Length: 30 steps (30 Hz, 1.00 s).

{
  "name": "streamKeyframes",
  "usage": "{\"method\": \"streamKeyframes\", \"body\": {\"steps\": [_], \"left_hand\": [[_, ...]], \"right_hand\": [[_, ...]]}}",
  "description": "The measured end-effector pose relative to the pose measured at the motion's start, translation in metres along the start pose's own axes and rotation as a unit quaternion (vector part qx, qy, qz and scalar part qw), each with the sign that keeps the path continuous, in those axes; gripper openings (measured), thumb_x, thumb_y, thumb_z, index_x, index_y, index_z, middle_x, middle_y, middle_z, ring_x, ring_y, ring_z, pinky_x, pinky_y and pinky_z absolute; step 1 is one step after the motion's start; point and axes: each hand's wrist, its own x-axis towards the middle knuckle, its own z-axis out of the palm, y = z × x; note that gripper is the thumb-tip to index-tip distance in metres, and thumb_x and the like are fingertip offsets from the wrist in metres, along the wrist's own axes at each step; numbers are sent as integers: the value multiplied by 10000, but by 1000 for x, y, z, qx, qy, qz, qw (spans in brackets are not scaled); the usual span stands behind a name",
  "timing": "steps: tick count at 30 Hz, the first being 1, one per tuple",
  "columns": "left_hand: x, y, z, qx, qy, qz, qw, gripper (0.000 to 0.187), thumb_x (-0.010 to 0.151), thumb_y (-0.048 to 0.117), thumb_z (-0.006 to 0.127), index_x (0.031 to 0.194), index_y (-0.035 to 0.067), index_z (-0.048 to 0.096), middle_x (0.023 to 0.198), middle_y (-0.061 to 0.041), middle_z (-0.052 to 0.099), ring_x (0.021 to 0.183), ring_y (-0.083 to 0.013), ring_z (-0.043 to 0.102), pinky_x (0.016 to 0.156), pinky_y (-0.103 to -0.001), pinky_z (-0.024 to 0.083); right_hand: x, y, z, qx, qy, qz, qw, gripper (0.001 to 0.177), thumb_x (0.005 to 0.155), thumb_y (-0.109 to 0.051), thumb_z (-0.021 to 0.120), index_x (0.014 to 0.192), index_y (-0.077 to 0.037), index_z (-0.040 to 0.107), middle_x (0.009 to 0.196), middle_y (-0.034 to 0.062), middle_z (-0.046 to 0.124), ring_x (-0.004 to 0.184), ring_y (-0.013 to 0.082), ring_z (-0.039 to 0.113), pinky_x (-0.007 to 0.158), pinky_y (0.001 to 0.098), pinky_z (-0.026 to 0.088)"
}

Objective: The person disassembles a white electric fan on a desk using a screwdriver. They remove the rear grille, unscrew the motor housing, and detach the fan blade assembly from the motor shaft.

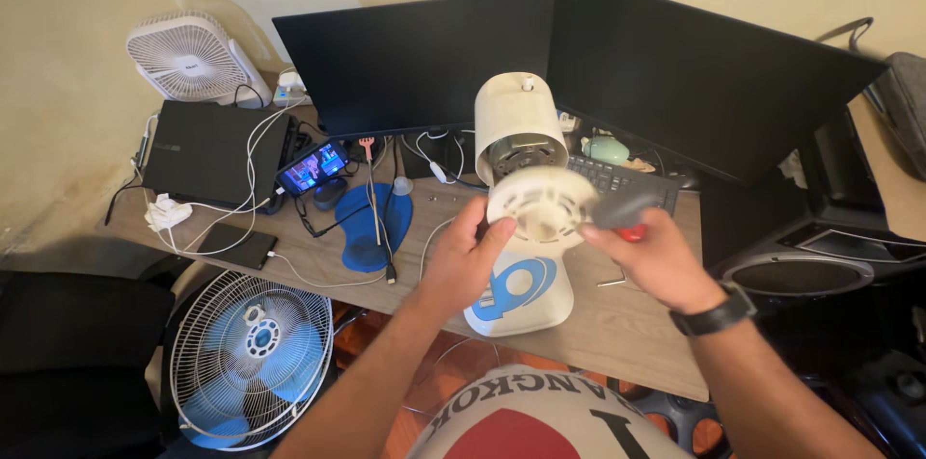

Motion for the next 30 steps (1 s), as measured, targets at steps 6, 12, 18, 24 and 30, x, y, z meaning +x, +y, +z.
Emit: {"method": "streamKeyframes", "body": {"steps": [6, 12, 18, 24, 30], "left_hand": [[-7, 23, -6, 52, -34, -27, 998, 269, 947, 304, 653, 1073, 67, 637, 795, -78, 692, 693, -153, 640, 638, -325, 522], [-13, 32, -9, 108, -61, -30, 992, 300, 923, 330, 662, 1111, 96, 673, 807, -105, 708, 688, -221, 679, 633, -363, 526], [7, 30, -13, 150, -29, 53, 987, 322, 982, 369, 628, 1051, 55, 626, 880, -150, 718, 782, -323, 696, 677, -409, 526], [2, 27, -16, 205, -42, 17, 978, 316, 966, 381, 615, 1017, 71, 635, 888, -176, 719, 826, -378, 697, 697, -457, 524], [22, 22, -19, 254, -14, 44, 966, 358, 976, 429, 589, 1015, 75, 628, 910, -178, 727, 863, -402, 696, 712, -484, 521]], "right_hand": [[-12, -11, 13, 44, 17, -151, 987, 218, 841, -78, 798, 1051, -28, 769, 964, 18, 756, 884, 80, 652, 807, 254, 534], [-11, -3, 15, 70, 27, -113, 991, 236, 850, -45, 766, 1083, -35, 734, 1011, 0, 761, 930, 77, 676, 848, 253, 553], [8, -15, 25, 123, 16, -147, 981, 292, 881, -36, 765, 1161, -29, 682, 1089, 15, 738, 1010, 91, 660, 903, 271, 546], [1, -19, 27, 74, 32, -143, 986, 397, 863, -43, 760, 1239, -43, 633, 1114, 24, 722, 1026, 93, 658, 903, 269, 542], [14, -26, 28, 1, 57, -145, 988, 467, 869, -40, 748, 1319, -47, 623, 1136, 66, 743, 1025, 119, 688, 908, 282, 550]]}}
